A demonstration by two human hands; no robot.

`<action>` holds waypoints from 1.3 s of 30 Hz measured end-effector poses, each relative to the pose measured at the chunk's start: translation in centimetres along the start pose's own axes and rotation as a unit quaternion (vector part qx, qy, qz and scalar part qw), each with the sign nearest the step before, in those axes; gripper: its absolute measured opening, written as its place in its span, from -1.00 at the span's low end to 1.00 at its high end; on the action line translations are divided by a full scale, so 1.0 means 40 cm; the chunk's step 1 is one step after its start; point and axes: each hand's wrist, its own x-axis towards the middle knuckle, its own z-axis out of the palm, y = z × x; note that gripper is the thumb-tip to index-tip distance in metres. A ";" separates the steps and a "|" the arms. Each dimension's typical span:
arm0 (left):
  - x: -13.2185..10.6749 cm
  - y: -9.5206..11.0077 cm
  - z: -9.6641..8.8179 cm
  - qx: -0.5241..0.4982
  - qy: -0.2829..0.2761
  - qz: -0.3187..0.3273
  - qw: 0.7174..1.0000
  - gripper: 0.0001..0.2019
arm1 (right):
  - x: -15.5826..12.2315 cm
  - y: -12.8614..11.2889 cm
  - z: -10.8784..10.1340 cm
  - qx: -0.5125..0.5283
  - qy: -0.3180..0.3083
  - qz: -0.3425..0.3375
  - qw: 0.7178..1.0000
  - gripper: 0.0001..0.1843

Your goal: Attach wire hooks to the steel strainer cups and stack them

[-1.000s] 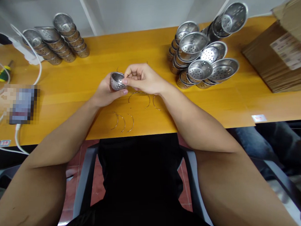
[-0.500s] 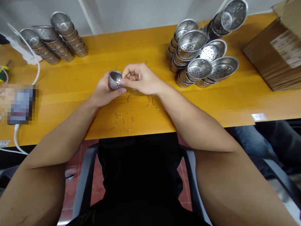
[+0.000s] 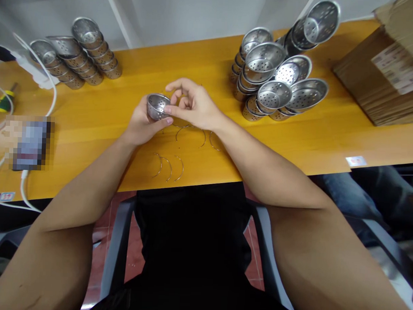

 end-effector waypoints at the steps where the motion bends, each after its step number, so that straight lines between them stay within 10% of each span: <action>1: 0.003 -0.005 -0.001 -0.002 0.009 0.003 1.000 0.02 | -0.001 0.007 0.001 -0.018 0.019 -0.003 1.000 -0.07; 19: 0.007 0.028 -0.016 0.005 0.022 -0.053 0.998 0.03 | -0.030 0.006 0.006 -0.238 0.008 -0.047 0.970 0.07; 39: 0.006 0.011 -0.003 -0.057 0.038 0.016 0.998 0.01 | -0.026 0.025 0.032 -0.216 -0.035 -0.116 0.969 -0.21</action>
